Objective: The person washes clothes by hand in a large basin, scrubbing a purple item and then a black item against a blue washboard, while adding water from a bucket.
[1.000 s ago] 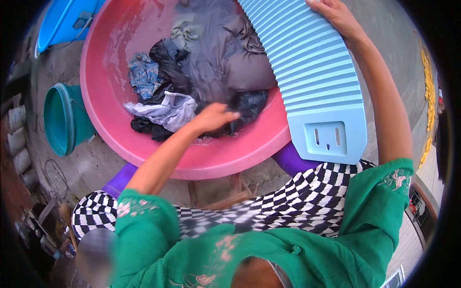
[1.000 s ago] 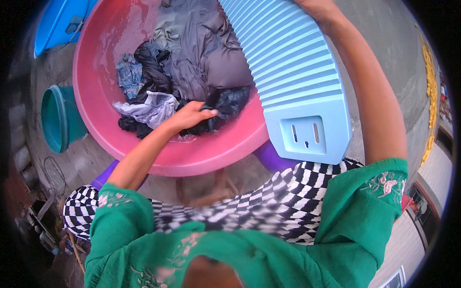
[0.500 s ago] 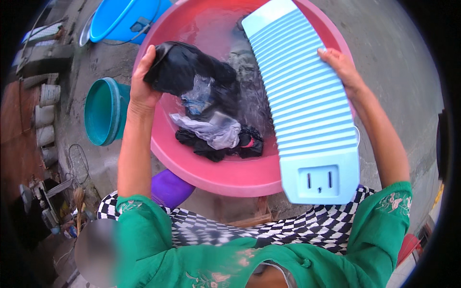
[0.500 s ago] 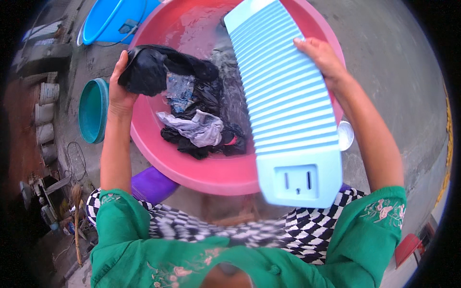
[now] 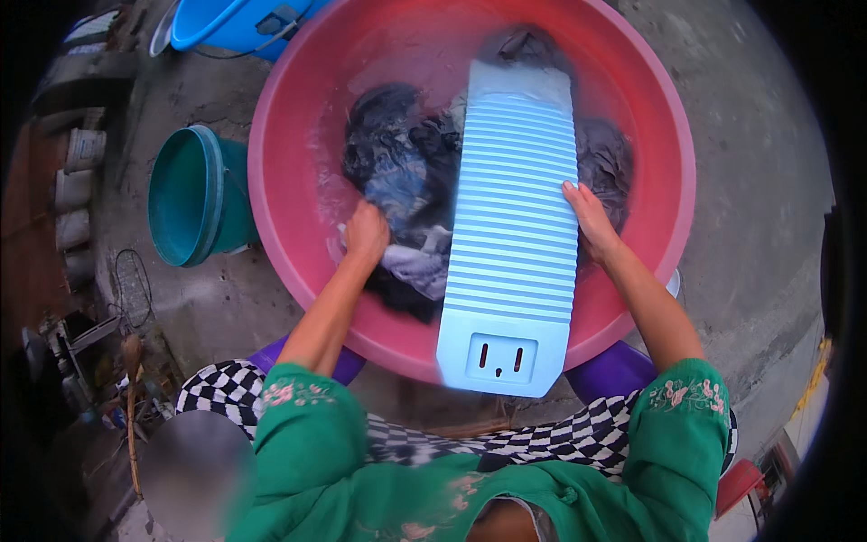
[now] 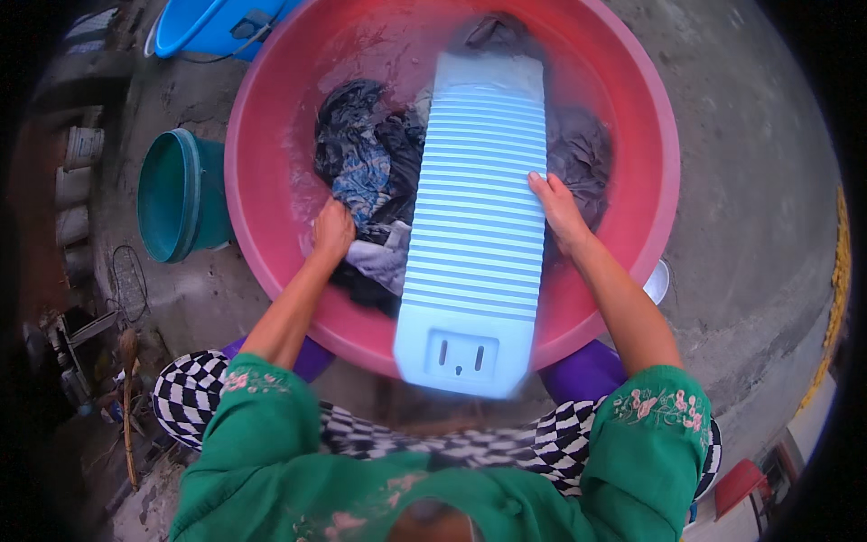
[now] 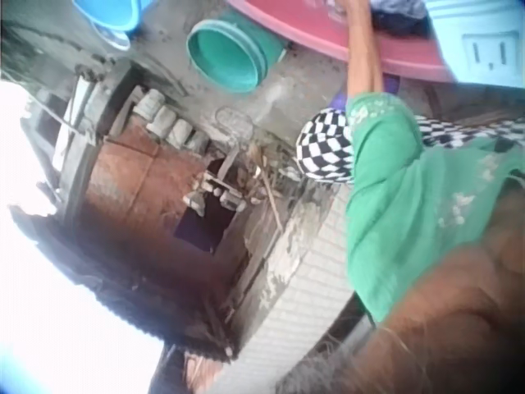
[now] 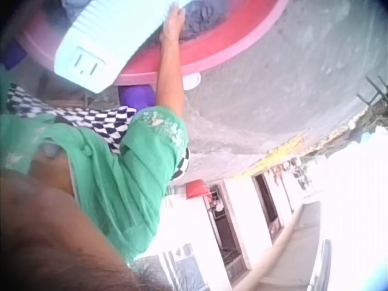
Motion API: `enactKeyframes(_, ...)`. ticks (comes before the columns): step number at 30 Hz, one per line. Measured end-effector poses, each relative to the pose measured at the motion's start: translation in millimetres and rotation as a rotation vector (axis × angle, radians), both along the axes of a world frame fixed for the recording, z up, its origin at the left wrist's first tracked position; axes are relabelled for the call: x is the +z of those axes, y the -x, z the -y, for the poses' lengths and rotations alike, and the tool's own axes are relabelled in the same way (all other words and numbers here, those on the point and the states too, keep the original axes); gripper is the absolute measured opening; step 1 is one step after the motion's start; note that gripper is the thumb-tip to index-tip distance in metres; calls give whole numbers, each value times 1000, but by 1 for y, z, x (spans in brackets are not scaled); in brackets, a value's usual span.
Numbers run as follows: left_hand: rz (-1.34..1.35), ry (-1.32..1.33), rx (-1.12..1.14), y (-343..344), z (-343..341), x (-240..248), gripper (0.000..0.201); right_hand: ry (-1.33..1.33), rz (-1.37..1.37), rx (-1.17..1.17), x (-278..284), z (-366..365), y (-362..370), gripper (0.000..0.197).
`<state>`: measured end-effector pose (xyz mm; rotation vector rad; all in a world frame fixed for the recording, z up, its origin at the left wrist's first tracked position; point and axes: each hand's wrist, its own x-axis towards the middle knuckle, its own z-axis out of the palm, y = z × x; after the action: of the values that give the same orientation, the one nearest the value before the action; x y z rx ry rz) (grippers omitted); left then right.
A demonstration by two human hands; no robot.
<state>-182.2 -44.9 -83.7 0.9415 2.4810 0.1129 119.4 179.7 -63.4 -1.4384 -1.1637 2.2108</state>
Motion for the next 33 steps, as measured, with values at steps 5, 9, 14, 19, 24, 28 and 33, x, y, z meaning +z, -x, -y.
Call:
enactKeyframes(5, 254, -473, -34, -49, 4, 46, 15, -3, 21, 37, 0, 1, 6, 36)
enactKeyframes(9, 230, -417, -388, -77, 24, 43, 19, -29, 96, 79, -1, -1, 4, 37)
enactKeyframes(14, 264, -28, -697, -71, 4, 16, 19, -124, 67, 168, -3, -6, 5, 39)
enactKeyframes(19, 484, -151, -176, -54, 1, -3, 30, -145, 227, 247, 13, -12, 15, 47)
enactKeyframes(24, 577, -180, 383, 61, -3, 30, 38, -61, 438, 561, 58, -27, 18, 58)
enactKeyframes(28, 803, -704, 421, 84, -61, 140, 13, -1289, 378, 951, 70, -63, -44, 45)
enactKeyframes(33, 112, -278, -354, 89, -132, 277, 20, -724, 415, 584, 141, -81, -129, 23)
